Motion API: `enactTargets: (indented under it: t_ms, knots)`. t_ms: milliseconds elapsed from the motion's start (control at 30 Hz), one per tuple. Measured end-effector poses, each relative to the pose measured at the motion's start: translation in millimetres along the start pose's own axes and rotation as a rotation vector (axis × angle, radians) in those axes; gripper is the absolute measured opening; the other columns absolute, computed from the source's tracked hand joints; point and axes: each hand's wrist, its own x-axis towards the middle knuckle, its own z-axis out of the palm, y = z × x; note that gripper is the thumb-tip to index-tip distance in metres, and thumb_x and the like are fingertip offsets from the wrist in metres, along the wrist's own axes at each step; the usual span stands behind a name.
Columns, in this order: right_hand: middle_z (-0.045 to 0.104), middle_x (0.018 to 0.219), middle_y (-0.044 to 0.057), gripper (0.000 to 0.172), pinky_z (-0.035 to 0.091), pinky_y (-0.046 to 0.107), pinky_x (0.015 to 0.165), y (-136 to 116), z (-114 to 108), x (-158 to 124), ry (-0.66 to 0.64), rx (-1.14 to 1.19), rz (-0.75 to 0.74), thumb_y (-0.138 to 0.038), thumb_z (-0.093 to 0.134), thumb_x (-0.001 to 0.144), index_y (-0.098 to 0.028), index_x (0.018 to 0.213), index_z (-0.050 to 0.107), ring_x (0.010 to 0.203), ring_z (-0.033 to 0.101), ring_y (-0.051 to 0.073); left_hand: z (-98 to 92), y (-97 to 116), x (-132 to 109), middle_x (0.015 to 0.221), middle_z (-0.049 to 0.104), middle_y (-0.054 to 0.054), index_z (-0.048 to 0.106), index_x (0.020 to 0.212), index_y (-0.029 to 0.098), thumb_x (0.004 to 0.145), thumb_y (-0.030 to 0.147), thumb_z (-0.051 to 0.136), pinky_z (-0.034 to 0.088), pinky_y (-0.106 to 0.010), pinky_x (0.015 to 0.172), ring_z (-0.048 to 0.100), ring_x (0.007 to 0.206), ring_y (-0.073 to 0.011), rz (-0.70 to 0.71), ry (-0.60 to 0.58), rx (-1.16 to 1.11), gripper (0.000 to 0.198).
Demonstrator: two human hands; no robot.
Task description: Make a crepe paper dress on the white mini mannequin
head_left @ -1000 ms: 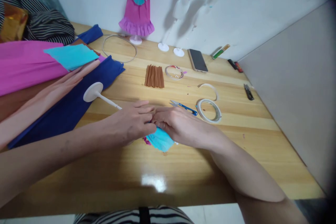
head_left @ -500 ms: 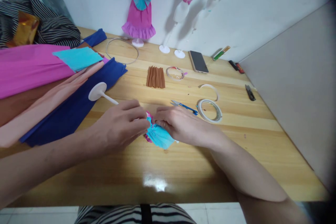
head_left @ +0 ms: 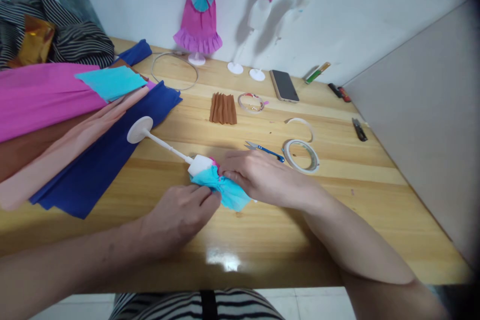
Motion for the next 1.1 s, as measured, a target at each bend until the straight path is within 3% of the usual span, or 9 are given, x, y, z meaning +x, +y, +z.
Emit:
enactTargets:
  t_ms: [100,200,400,767,1100]
  knots:
    - [0.063,0.078,0.004,0.019,0.026,0.025,0.057,-0.6,0.0,-0.2,0.000,0.002,-0.003,-0.011,0.049,0.085,-0.016,0.069,0.057,0.064,0.051,0.012,-2.5,0.5,1.0,0.076,0.063,-0.003,0.056,0.082,0.016,0.089,0.009,0.039,0.046,-0.026,0.054,0.058,0.064,-0.0152,-0.038,-0.041,-0.040,0.019]
    - [0.063,0.077,0.003,0.018,0.025,0.026,0.056,-1.1,-0.1,-0.4,0.003,-0.006,0.003,-0.011,0.050,0.084,-0.016,0.069,0.057,0.064,0.051,0.012,-1.9,0.3,1.6,0.069,0.060,-0.002,0.056,0.078,0.016,0.090,0.008,0.038,0.043,-0.026,0.051,0.055,0.059,-0.0145,-0.054,0.068,-0.016,0.024]
    - [0.064,0.076,0.005,0.016,0.027,0.025,0.057,-1.1,0.5,-0.4,-0.026,-0.017,0.032,-0.010,0.052,0.084,-0.016,0.070,0.057,0.064,0.053,0.013,-7.3,-2.8,10.1,0.064,0.060,-0.003,0.056,0.076,0.015,0.092,0.007,0.034,0.042,-0.026,0.050,0.055,0.058,-0.0154,0.074,0.314,0.140,0.028]
    - [0.062,0.076,0.005,0.013,0.028,0.024,0.060,-1.1,2.8,-0.9,-0.029,-0.025,0.023,-0.009,0.051,0.084,-0.014,0.077,0.060,0.066,0.051,0.013,-7.4,-9.7,19.8,0.066,0.058,-0.002,0.057,0.075,0.016,0.089,0.007,0.042,0.042,-0.027,0.053,0.052,0.060,-0.0156,0.059,0.294,0.222,0.022]
    - [0.059,0.075,0.002,0.019,0.028,0.024,0.056,6.4,1.2,0.0,-0.018,0.074,-0.032,-0.005,0.049,0.084,-0.014,0.072,0.060,0.062,0.051,0.010,-1.2,-22.6,28.6,0.069,0.059,-0.003,0.057,0.070,0.016,0.089,0.007,0.044,0.044,-0.025,0.058,0.050,0.065,-0.0146,0.100,0.391,0.180,0.025]
